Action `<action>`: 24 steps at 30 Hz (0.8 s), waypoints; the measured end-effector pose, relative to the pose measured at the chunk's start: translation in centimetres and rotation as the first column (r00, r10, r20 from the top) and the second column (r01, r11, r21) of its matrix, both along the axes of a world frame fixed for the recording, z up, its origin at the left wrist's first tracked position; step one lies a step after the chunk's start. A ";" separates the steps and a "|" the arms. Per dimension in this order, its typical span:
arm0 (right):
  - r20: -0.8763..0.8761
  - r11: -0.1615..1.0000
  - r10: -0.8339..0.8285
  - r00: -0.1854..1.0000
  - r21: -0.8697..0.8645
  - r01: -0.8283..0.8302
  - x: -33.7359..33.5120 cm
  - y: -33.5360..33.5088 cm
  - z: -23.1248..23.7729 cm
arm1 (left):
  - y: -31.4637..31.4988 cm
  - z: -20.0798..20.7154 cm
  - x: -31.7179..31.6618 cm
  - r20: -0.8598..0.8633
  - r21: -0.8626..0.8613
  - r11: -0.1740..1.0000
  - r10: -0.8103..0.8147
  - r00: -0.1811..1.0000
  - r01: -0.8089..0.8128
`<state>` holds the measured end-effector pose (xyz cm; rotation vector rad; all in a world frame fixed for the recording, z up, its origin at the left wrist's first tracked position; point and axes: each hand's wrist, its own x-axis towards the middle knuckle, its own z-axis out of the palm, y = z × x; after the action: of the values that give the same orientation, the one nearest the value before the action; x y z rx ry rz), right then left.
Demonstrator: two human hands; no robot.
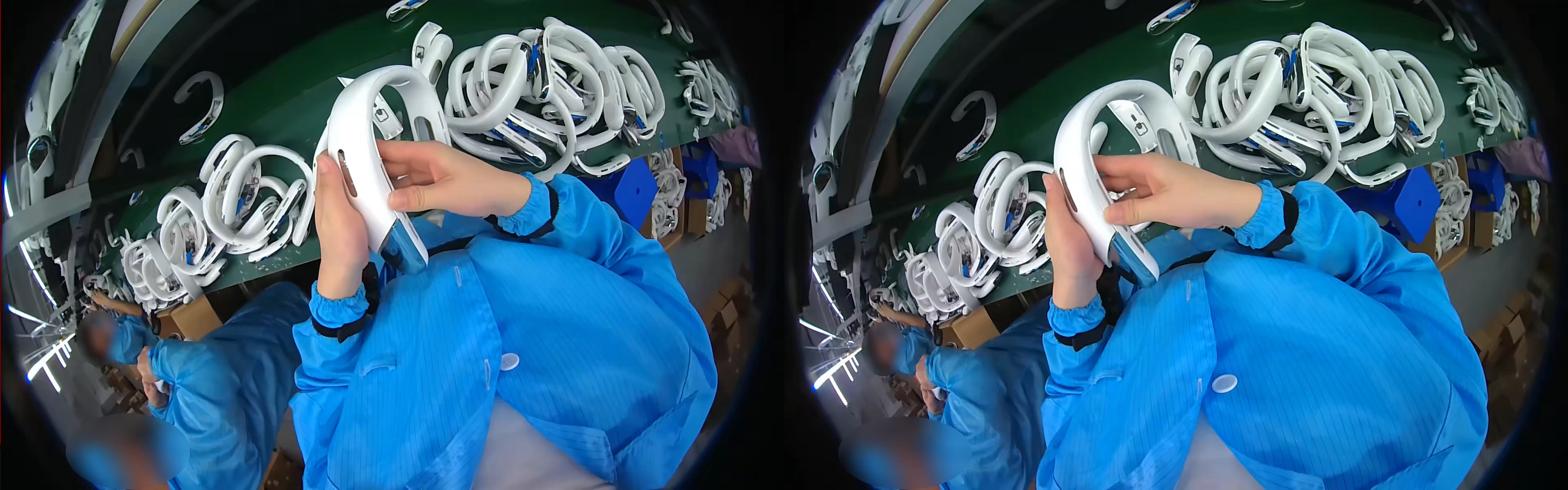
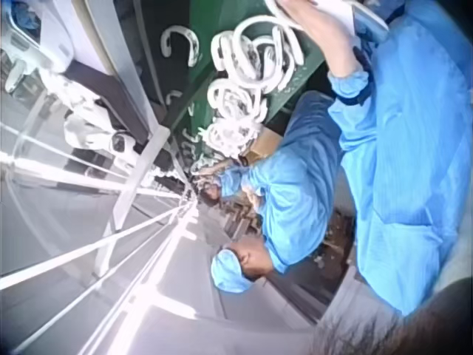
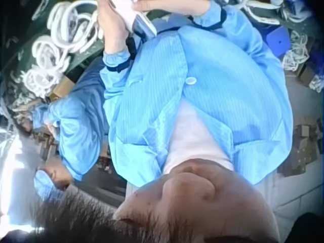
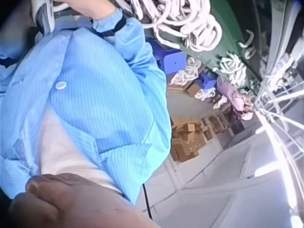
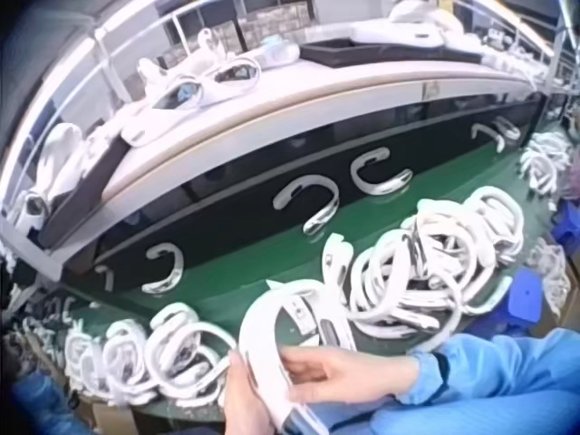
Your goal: Manually assembling electronic components into the plastic housing of portable neck devices.
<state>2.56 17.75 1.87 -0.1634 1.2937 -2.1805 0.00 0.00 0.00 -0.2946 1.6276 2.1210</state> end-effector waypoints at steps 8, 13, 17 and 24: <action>-0.095 0.954 -0.193 0.977 -0.251 0.164 0.2 -0.6 -1.6 | 0.2 6.1 4.6 -0.445 -0.810 0.580 -0.508 0.738 -0.088; -0.079 0.957 -0.183 0.980 -0.242 0.159 0.3 -1.2 -1.1 | 0.4 6.1 3.9 -0.427 -0.727 0.686 -0.425 0.798 -0.024; -0.098 0.959 -0.226 0.969 -0.197 0.204 0.9 -1.5 -1.4 | 0.4 6.4 4.0 -0.385 -0.808 0.590 -0.530 0.755 0.002; -0.025 0.959 -0.284 0.958 0.013 0.285 2.0 -2.0 -1.2 | 0.5 4.9 4.1 -0.177 -0.927 0.356 -0.694 0.698 0.118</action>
<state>4.59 15.75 0.67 0.0065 1.4218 -2.4122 4.10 0.48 4.87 0.5169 2.6795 0.7693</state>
